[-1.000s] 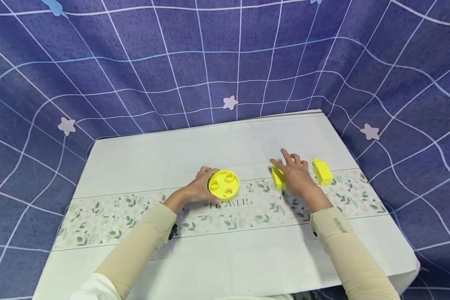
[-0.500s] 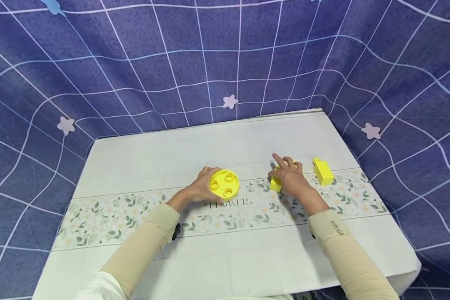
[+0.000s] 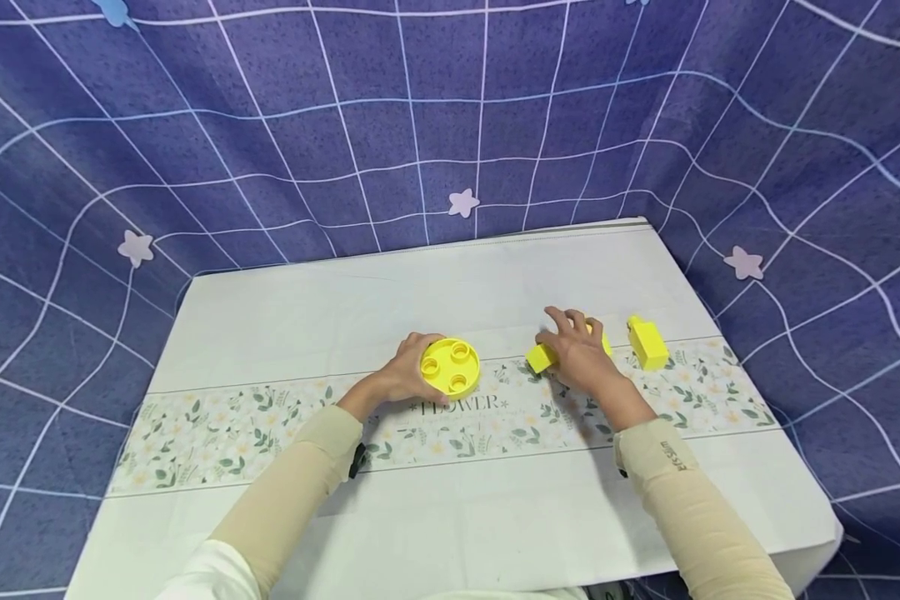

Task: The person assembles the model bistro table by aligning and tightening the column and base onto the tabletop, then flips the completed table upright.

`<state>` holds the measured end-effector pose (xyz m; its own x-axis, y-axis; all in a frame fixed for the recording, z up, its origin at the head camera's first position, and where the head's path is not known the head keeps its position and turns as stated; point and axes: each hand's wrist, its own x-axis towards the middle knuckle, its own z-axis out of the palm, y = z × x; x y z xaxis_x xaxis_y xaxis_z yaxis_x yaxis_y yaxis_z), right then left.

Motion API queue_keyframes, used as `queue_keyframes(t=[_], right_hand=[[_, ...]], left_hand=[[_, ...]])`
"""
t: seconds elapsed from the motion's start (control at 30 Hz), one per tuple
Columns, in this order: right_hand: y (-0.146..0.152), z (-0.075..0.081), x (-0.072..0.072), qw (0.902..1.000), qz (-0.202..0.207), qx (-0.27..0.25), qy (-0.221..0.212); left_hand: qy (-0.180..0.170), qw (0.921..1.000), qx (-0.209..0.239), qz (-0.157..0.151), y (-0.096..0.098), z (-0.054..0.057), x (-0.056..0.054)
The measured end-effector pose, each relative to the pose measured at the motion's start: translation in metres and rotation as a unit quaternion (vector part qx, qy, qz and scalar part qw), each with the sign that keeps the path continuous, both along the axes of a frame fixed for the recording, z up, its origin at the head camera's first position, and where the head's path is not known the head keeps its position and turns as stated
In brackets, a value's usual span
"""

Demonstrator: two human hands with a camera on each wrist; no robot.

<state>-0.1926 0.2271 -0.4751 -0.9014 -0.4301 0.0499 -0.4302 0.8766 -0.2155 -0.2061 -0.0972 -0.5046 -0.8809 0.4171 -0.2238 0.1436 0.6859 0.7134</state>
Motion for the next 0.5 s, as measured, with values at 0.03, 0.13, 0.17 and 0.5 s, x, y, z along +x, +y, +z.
queue_keyframes(t=[0.03, 0.13, 0.17, 0.5], right_hand=[[-0.001, 0.0, 0.0, 0.9999, 0.0, -0.013, 0.003], [-0.007, 0.002, 0.0, 0.9977, 0.001, -0.067, 0.01], [-0.008, 0.002, 0.0, 0.9961, 0.003, -0.088, 0.013], [-0.035, 0.007, 0.001, 0.9408, -0.023, -0.338, -0.02]], left_hand=[[-0.001, 1.0, -0.002, 0.0, 0.0, 0.0, 0.0], [-0.001, 1.0, -0.003, 0.003, 0.0, -0.001, 0.0], [-0.001, 1.0, -0.003, 0.004, 0.0, -0.002, 0.0], [0.0, 1.0, -0.004, 0.006, 0.0, -0.003, -0.001]])
